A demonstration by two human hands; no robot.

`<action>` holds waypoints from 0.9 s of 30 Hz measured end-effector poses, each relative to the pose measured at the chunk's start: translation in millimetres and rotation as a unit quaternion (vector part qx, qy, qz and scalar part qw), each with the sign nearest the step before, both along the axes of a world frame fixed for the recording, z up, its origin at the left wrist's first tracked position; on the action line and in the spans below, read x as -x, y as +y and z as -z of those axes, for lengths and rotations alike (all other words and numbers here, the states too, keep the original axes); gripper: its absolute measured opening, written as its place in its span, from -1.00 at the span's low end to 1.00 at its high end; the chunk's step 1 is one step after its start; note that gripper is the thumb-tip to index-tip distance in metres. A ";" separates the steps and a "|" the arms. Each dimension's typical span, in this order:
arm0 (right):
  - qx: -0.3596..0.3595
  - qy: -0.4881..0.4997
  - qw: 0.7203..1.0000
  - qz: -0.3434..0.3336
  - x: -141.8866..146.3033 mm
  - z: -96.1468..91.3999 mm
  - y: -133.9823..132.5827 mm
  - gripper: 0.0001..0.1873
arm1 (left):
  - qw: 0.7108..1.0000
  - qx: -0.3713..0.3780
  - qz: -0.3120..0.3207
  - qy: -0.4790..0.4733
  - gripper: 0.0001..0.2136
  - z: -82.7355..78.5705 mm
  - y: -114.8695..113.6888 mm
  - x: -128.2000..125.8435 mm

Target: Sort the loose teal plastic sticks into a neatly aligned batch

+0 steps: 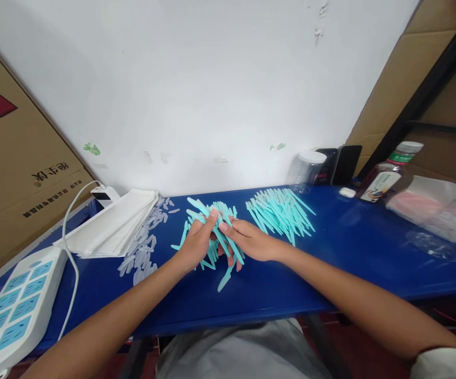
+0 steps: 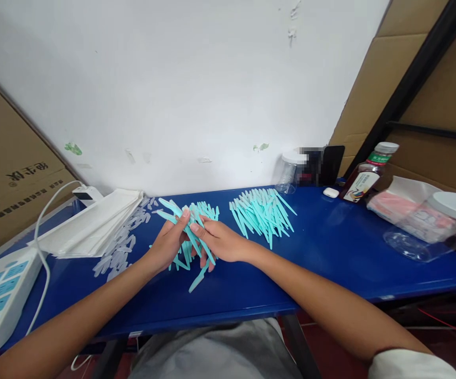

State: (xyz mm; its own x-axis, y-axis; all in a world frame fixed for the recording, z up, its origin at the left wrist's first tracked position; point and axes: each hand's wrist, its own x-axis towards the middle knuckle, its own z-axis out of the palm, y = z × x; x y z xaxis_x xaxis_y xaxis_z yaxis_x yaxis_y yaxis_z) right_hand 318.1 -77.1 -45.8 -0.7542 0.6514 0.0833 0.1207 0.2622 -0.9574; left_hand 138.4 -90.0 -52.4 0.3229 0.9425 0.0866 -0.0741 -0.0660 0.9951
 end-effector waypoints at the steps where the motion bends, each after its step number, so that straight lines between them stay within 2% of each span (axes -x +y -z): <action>1: 0.021 -0.003 1.000 0.007 -0.6 0.7 0.2 -0.31 | 1.000 -0.006 -0.011 -0.002 -0.46 1.2 0.9 -0.3; 3: 0.031 -0.013 0.999 0.026 -1.2 1.5 0.2 -0.33 | 0.999 -0.006 -0.031 -0.012 -0.47 3.2 3.1 -0.8; 5: 0.011 -0.031 0.998 0.050 -1.0 1.3 0.7 -0.33 | 0.998 0.001 -0.051 -0.039 -0.50 3.4 6.0 -1.2; 10: -0.014 -0.026 0.991 0.129 -8.3 0.4 15.7 -0.27 | 0.986 0.034 -0.116 -0.113 -0.56 -4.8 13.8 2.9; 12: -0.060 -0.054 0.976 0.201 -19.0 -0.6 29.5 -0.24 | 0.984 0.049 -0.126 -0.117 -0.55 -7.4 15.9 6.7; 14: -0.150 -0.126 0.946 0.257 -33.2 -1.9 45.1 -0.21 | 0.985 0.054 -0.121 -0.107 -0.55 -7.6 16.9 10.5; 16: -0.205 -0.183 0.925 0.261 -47.2 -2.3 59.0 -0.30 | 0.989 0.051 -0.109 -0.084 -0.56 -5.8 17.0 13.2; 18: -0.217 -0.237 0.910 0.262 -57.3 -0.9 68.3 -0.41 | 0.993 0.044 -0.096 -0.061 -0.56 -3.2 16.7 14.2; 22: -0.210 -0.314 0.892 0.251 -60.7 5.8 70.9 -0.49 | 0.997 0.024 -0.074 -0.026 -0.56 0.6 16.4 13.1; 27: -0.171 -0.390 0.861 0.279 -55.1 13.9 65.5 -0.61 | 0.998 0.004 -0.068 0.006 -0.55 1.1 16.0 12.3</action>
State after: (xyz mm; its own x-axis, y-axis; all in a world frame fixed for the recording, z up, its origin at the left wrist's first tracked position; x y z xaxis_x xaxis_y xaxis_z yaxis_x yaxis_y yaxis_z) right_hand 373.2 -11.5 -59.7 -0.2460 0.9681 -0.0481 0.8897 0.2059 -0.4075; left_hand 126.0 -74.0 -53.5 0.1928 0.9784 0.0748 -0.0531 -0.0657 0.9964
